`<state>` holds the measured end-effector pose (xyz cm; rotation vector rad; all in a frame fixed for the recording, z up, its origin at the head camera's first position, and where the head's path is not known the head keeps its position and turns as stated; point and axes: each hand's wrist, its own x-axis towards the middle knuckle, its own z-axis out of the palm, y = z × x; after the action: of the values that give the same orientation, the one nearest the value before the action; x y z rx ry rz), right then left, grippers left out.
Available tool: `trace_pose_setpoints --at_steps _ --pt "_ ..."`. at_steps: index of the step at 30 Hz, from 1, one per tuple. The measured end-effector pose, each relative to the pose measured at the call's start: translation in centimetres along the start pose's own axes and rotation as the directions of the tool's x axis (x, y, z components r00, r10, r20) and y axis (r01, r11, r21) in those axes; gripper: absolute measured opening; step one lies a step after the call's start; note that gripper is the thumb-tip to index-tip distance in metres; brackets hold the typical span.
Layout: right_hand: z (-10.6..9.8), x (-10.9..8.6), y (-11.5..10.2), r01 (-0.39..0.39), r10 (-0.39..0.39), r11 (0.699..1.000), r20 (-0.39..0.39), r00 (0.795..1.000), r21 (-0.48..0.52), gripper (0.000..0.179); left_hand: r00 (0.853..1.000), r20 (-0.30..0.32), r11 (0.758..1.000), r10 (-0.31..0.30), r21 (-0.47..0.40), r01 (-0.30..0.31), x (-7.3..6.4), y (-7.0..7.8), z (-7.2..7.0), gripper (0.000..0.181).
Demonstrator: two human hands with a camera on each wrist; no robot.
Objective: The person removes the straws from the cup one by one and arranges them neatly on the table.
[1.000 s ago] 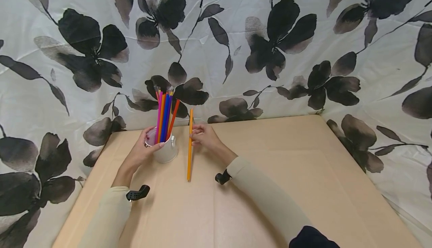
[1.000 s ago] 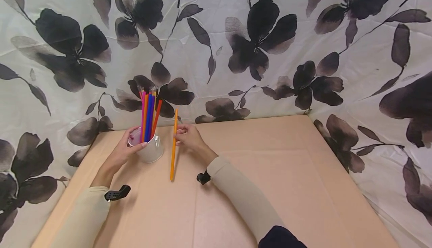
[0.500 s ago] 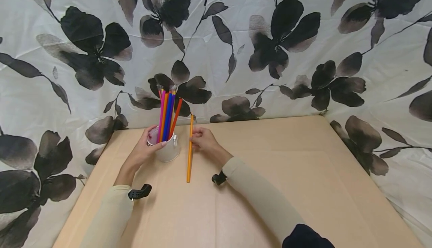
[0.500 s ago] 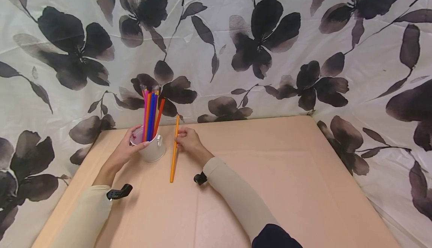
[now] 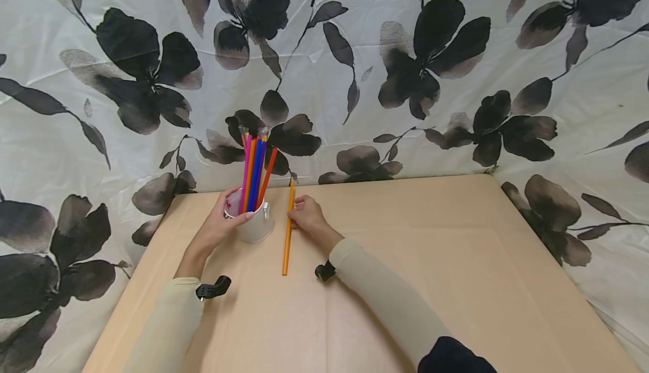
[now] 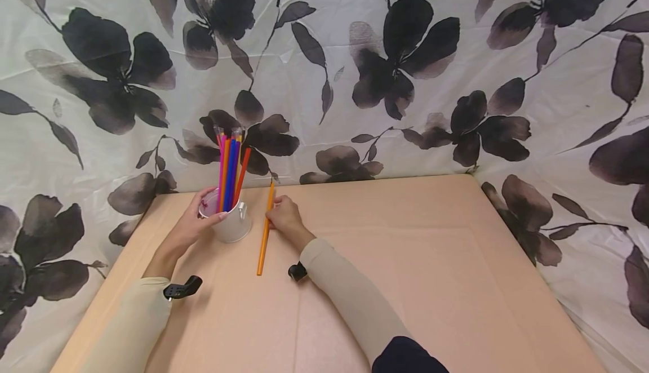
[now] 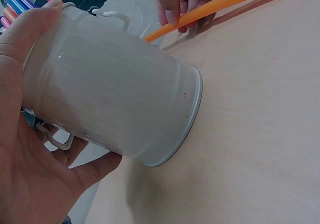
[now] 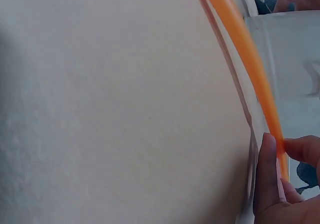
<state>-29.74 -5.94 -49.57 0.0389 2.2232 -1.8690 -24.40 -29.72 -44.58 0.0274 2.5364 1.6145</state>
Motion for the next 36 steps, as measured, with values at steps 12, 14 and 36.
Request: trace_pose_setpoints --at_steps 12,14,36 --pt "0.5 -0.2 0.1 0.056 -0.068 0.968 -0.041 0.997 -0.246 0.049 1.0 -0.004 1.0 0.007 0.015 -0.007 0.7 -1.3 0.0 0.1" --pt "0.5 -0.3 0.0 0.056 -0.075 0.953 -0.05 0.996 -0.296 0.047 1.0 -0.004 1.0 0.007 0.011 -0.007 0.8 -1.3 0.0 0.1" --pt "-0.1 -0.5 -0.1 0.128 -0.141 0.938 -0.019 0.99 -0.322 0.029 1.0 0.0 1.0 0.005 -0.001 -0.005 0.7 -1.1 -0.1 0.1"
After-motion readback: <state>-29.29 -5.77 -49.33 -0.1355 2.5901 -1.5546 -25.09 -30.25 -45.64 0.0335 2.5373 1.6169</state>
